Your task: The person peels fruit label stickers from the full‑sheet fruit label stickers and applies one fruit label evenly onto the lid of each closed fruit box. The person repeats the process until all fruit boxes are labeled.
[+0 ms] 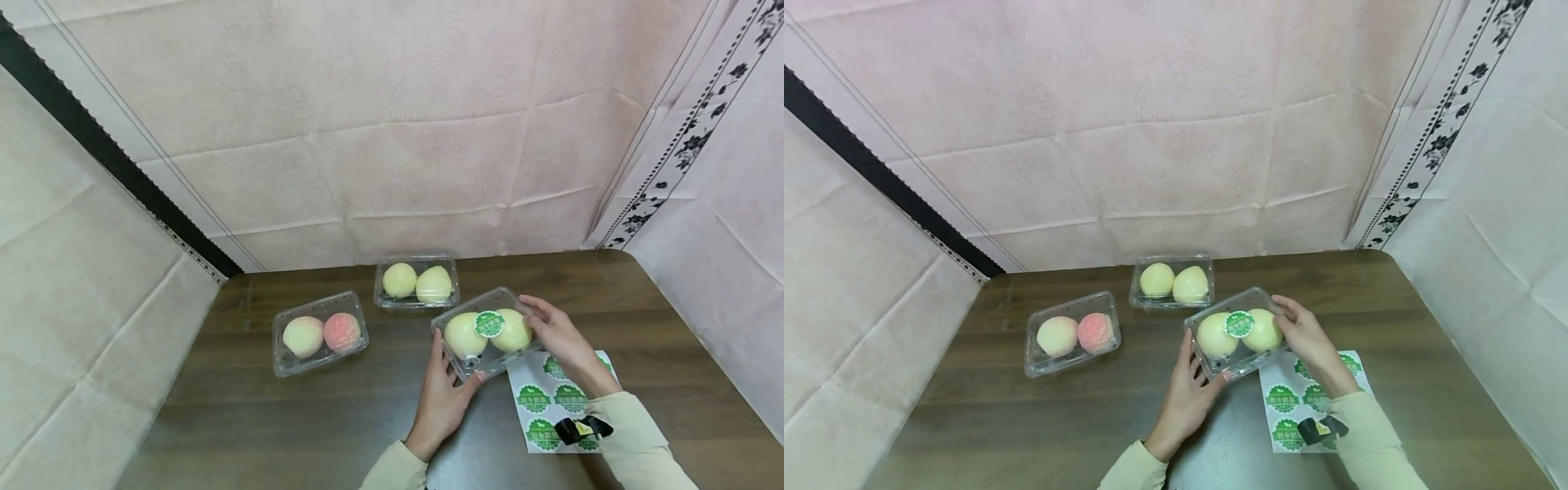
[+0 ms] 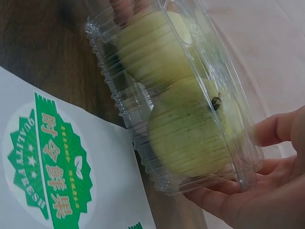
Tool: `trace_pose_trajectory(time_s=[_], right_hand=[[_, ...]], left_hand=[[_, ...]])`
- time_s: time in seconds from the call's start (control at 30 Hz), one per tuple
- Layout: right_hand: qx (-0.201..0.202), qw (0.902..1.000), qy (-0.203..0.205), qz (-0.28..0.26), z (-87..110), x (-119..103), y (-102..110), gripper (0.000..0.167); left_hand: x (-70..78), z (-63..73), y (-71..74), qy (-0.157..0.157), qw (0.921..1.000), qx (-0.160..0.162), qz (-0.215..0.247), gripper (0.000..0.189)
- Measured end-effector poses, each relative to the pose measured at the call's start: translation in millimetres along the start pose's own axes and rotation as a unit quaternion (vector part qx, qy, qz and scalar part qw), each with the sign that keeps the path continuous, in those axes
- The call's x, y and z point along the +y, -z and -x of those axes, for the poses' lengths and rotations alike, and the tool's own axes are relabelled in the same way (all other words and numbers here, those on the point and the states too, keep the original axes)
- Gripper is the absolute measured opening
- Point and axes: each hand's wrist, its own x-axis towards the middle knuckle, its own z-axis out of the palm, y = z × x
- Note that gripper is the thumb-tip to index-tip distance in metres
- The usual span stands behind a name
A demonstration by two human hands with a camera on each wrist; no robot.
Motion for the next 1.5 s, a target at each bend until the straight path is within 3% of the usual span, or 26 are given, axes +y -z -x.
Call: trace_pose_trajectory(time_s=[0.23, 0.47, 0.67, 1.13, 1.23, 1.5], right_hand=[[0.004, 1.0, -0.006, 0.001, -0.6, 4, 6, 0.056], [0.011, 0.9995, -0.014, -0.025, -5.1, 10, 13, 0.056], [0.025, 0.9989, -0.02, -0.035, -7.0, 11, 19, 0.056], [0.082, 0.9908, -0.071, -0.081, -4.6, 16, 30, 0.058], [0.11, 0.9871, -0.08, -0.085, -3.5, 16, 32, 0.057], [0.148, 0.9795, -0.102, -0.091, -4.3, 18, 30, 0.058]], left_hand=[[1.0, -1.6, -8.5, -0.011, 0.9999, -0.012, -0.001, 0.105], [4.6, -6.4, -14.9, -0.048, 0.9944, 0.013, -0.093, 0.096], [9.7, -11.3, -20.1, -0.057, 0.9897, 0.014, -0.131, 0.092], [9.5, -28.1, -27.1, -0.08, 0.9895, -0.028, -0.117, 0.086], [10.2, -34.6, -26.4, -0.095, 0.9876, -0.046, -0.116, 0.084], [3.5, -51.2, -20.0, -0.095, 0.9878, -0.071, -0.101, 0.079]])
